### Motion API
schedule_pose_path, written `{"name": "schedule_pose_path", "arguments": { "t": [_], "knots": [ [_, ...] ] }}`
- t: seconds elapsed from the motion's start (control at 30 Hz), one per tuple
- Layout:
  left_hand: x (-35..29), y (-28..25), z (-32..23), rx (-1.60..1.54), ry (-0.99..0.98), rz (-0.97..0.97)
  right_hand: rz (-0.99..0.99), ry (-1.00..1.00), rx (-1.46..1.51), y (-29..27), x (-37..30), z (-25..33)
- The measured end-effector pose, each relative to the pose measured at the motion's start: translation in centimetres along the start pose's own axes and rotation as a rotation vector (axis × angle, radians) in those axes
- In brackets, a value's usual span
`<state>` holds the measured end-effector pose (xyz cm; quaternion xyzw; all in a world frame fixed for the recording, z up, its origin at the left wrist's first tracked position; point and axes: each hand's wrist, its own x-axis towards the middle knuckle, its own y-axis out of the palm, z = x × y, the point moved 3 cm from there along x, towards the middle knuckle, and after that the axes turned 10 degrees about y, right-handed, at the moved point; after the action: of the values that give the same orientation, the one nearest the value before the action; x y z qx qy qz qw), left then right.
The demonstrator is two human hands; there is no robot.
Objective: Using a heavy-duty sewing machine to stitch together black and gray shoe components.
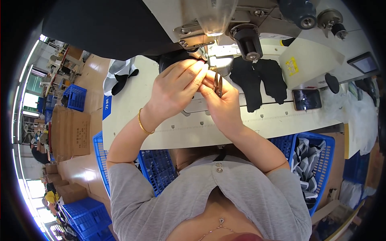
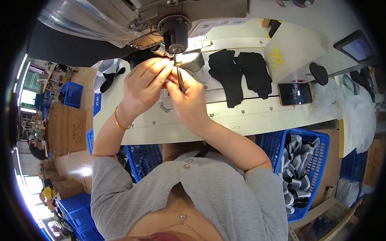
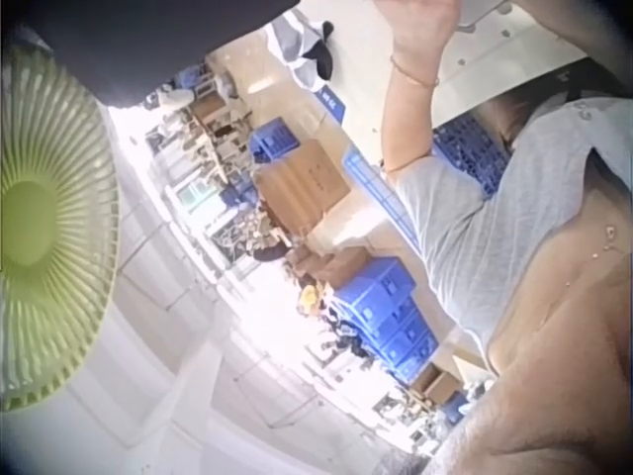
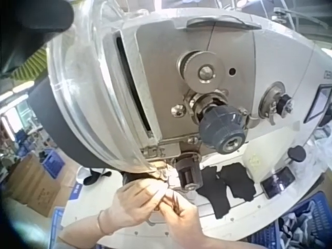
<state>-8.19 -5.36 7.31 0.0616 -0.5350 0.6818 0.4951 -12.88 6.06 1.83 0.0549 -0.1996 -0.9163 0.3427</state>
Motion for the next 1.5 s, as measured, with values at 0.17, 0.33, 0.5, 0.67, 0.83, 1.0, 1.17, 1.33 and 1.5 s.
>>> {"name": "schedule_pose_path", "arguments": {
  "t": [0.17,0.33,0.5,0.67,0.83,1.0,1.17,1.33,1.5],
  "knots": [
    [-0.4,0.6,0.1,0.002,-0.057,-0.029,0.014,-0.075,0.061,-0.1,0.5,-1.1],
    [-0.5,0.7,0.3,-0.028,-0.090,-0.044,0.009,-0.007,0.046,0.1,0.3,-0.4],
    [-0.5,0.7,0.5,-0.049,-0.108,-0.034,0.017,-0.005,0.039,0.2,0.1,-0.1],
    [-0.3,-0.9,1.5,-0.350,-0.346,-0.057,0.017,0.011,0.036,-0.6,0.0,-0.6],
    [-1.6,-3.7,3.9,-0.417,-0.744,-0.078,-0.086,-0.488,-0.607,-1.3,-0.3,-0.1],
    [-2.2,-3.4,6.2,-0.230,-0.696,-0.156,-0.005,-0.615,-0.780,0.1,0.6,0.4],
    [-1.4,-2.8,6.7,-0.114,-0.620,0.070,-0.020,-0.618,-0.784,0.2,1.5,0.7],
    [-1.8,-3.2,5.6,-0.059,-0.487,0.207,0.032,-0.600,-0.756,-0.1,1.5,0.6],
    [-1.3,-5.3,1.9,0.168,-0.343,0.447,0.316,-0.666,-0.915,-0.9,2.0,0.8]
  ]
}}
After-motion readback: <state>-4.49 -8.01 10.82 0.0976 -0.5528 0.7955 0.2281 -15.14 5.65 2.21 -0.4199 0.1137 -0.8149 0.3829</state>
